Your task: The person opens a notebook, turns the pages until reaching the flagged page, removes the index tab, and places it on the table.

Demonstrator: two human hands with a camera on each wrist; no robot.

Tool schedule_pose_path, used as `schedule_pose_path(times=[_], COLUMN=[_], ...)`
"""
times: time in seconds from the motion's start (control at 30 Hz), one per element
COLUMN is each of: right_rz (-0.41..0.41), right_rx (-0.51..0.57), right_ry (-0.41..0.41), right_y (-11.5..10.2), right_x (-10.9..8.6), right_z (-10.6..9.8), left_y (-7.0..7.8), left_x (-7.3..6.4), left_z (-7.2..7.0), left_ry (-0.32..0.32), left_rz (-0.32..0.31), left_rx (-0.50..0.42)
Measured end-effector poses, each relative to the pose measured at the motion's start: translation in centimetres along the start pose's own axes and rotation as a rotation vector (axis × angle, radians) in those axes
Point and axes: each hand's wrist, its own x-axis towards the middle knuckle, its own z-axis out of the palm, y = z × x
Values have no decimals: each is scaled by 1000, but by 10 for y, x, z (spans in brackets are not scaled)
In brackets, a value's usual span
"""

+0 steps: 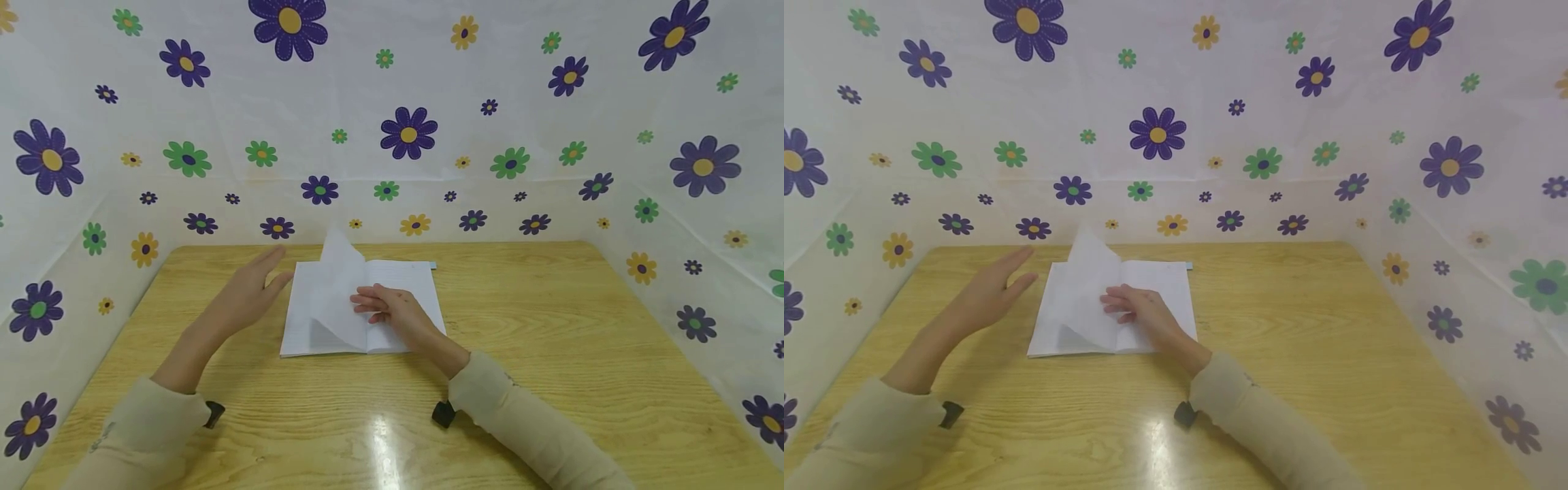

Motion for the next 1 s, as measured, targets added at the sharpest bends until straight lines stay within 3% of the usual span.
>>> schedule_pose_path(times=[0.13,0.53,0.8,1.0], right_rz=[14,25,8,17], right_rx=[-55,-203,-264,-245], right_ry=[-51,-204,-305,-315], right_y=[1,6,7,7], right_x=[0,1,-1,-1], right_z=[1,-2,-5,-7], left_y=[2,-5,-2,-3], left_x=[4,14,15,13], left_z=[6,55,65,69], left_ry=[-23,-263,-356,-393], left_rz=[-23,13,-13,-37], left_rx=[20,190,219,243])
